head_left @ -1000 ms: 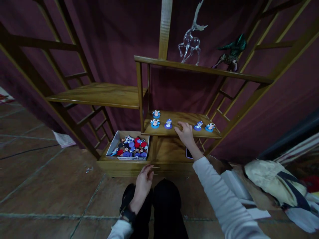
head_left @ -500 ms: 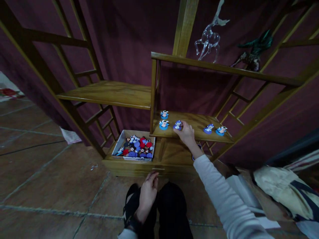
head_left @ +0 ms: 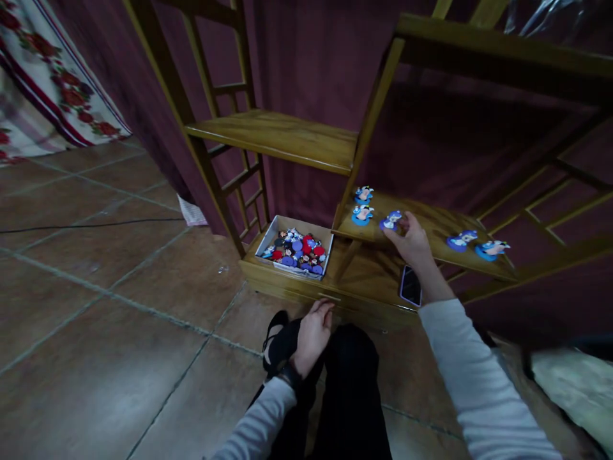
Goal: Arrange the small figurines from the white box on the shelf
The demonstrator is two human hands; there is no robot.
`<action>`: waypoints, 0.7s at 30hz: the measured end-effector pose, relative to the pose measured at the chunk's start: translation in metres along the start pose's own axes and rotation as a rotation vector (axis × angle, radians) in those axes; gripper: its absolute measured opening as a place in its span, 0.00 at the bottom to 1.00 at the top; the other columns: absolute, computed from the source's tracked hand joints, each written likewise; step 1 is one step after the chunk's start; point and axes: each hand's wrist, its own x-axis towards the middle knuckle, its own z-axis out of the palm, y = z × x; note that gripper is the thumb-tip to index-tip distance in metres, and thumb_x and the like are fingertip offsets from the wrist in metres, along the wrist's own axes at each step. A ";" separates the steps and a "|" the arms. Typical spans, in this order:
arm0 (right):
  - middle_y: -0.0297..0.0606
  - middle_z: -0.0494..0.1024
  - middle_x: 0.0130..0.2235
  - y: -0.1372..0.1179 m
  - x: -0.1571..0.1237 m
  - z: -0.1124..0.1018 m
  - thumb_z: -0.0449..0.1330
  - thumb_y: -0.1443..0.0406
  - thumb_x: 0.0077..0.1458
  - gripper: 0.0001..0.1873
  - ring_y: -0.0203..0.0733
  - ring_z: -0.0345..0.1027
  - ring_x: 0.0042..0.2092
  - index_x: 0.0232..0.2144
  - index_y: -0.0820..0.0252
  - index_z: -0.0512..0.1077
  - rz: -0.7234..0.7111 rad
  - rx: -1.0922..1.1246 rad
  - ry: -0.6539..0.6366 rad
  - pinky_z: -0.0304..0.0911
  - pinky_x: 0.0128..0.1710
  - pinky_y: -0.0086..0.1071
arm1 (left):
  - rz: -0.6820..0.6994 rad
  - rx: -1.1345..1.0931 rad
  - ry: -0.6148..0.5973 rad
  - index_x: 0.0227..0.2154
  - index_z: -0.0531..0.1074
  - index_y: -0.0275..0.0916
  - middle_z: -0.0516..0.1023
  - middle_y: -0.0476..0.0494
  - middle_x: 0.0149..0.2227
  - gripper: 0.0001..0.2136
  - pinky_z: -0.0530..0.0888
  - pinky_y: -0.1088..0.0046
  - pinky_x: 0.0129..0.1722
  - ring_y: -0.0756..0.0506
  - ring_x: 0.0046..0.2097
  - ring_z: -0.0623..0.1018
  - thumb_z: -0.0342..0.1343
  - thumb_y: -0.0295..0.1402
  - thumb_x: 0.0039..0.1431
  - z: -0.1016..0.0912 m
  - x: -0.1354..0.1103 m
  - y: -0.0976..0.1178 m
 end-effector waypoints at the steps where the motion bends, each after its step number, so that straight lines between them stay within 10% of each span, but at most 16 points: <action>1: 0.46 0.72 0.47 -0.006 -0.009 -0.005 0.58 0.58 0.49 0.33 0.48 0.63 0.47 0.55 0.63 0.57 -0.010 0.036 0.059 0.57 0.48 0.45 | -0.002 -0.019 0.010 0.43 0.71 0.43 0.72 0.46 0.49 0.13 0.69 0.67 0.51 0.47 0.49 0.73 0.46 0.26 0.58 -0.002 0.000 0.000; 5: 0.43 0.67 0.51 -0.044 -0.067 -0.014 0.52 0.64 0.54 0.25 0.47 0.60 0.52 0.55 0.56 0.57 -0.047 0.146 0.218 0.56 0.51 0.46 | -0.019 -0.104 0.056 0.42 0.72 0.42 0.73 0.44 0.46 0.14 0.70 0.67 0.51 0.47 0.48 0.73 0.47 0.24 0.56 -0.011 0.005 -0.002; 11: 0.41 0.70 0.47 -0.070 -0.155 0.053 0.48 0.70 0.54 0.20 0.45 0.62 0.50 0.48 0.52 0.67 -0.045 0.305 -0.137 0.60 0.50 0.42 | -0.124 -0.212 0.156 0.40 0.73 0.40 0.74 0.42 0.46 0.13 0.71 0.69 0.47 0.47 0.47 0.73 0.47 0.24 0.55 -0.023 0.023 -0.009; 21: 0.39 0.71 0.45 -0.052 -0.172 0.132 0.46 0.76 0.48 0.27 0.44 0.64 0.47 0.49 0.53 0.67 -0.099 0.203 -0.380 0.58 0.49 0.41 | -0.308 -0.272 0.505 0.38 0.73 0.35 0.77 0.39 0.40 0.11 0.72 0.67 0.43 0.45 0.40 0.76 0.52 0.32 0.54 -0.075 0.072 -0.085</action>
